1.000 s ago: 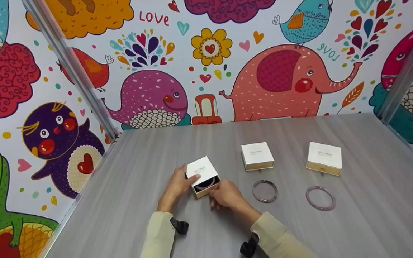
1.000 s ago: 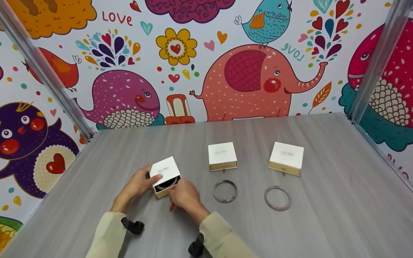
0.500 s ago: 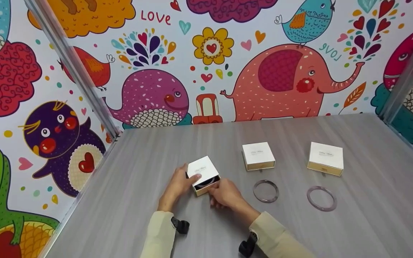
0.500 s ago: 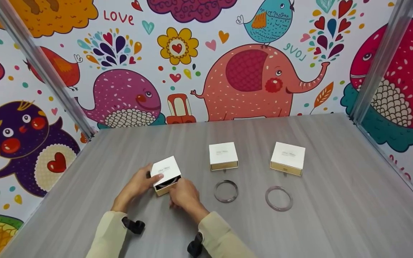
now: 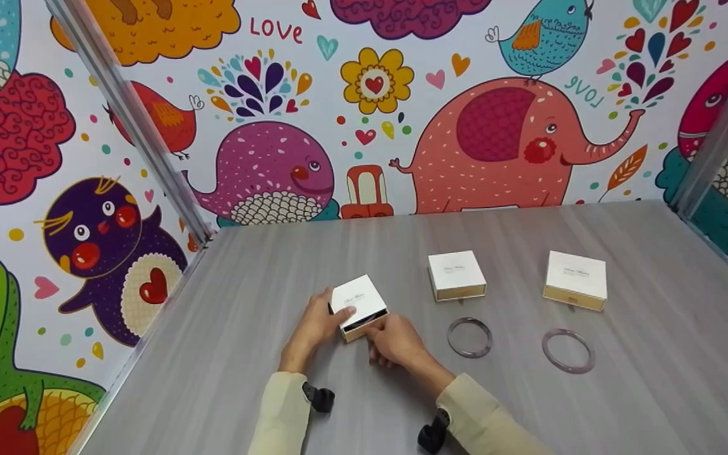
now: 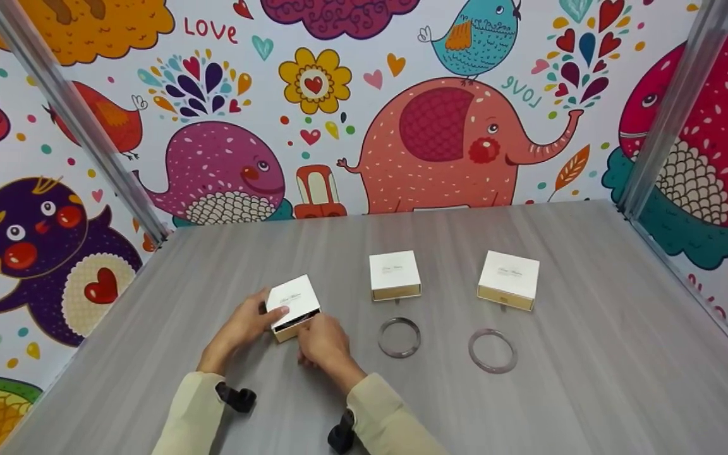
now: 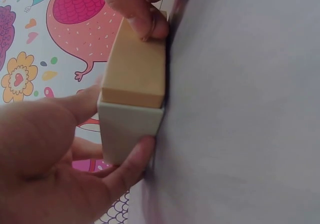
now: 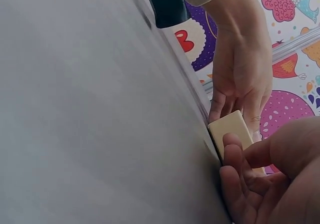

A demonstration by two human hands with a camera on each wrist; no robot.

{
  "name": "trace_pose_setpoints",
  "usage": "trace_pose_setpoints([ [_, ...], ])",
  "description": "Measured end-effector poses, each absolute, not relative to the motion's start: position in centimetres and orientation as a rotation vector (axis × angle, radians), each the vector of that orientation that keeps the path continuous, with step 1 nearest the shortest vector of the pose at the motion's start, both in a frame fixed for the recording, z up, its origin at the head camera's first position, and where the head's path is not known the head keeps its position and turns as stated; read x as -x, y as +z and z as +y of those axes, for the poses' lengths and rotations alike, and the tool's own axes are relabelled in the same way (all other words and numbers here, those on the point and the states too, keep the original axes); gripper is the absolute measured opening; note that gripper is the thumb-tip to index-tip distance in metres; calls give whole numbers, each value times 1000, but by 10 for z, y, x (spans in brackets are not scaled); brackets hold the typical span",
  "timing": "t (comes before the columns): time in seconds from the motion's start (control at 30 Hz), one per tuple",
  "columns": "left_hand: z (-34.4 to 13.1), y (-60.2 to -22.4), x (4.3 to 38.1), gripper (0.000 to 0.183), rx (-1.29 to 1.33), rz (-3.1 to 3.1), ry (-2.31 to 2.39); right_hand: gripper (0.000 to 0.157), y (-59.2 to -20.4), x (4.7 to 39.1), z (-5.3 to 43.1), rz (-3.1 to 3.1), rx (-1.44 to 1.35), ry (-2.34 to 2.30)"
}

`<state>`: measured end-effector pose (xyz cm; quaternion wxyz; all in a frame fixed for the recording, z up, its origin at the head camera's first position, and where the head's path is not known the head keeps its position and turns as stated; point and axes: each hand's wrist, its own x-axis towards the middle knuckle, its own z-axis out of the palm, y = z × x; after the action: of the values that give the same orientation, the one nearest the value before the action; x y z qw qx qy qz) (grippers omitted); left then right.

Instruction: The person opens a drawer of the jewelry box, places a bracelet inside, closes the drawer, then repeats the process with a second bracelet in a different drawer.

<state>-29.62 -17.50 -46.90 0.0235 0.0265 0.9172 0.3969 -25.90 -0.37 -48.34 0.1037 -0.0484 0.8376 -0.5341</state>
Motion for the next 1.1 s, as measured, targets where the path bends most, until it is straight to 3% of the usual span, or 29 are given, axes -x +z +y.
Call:
trace_pose_setpoints([
  [1.1,-174,-470,295,72,-60,2806,1269,21,-492,277,2,2401,100,-1585],
])
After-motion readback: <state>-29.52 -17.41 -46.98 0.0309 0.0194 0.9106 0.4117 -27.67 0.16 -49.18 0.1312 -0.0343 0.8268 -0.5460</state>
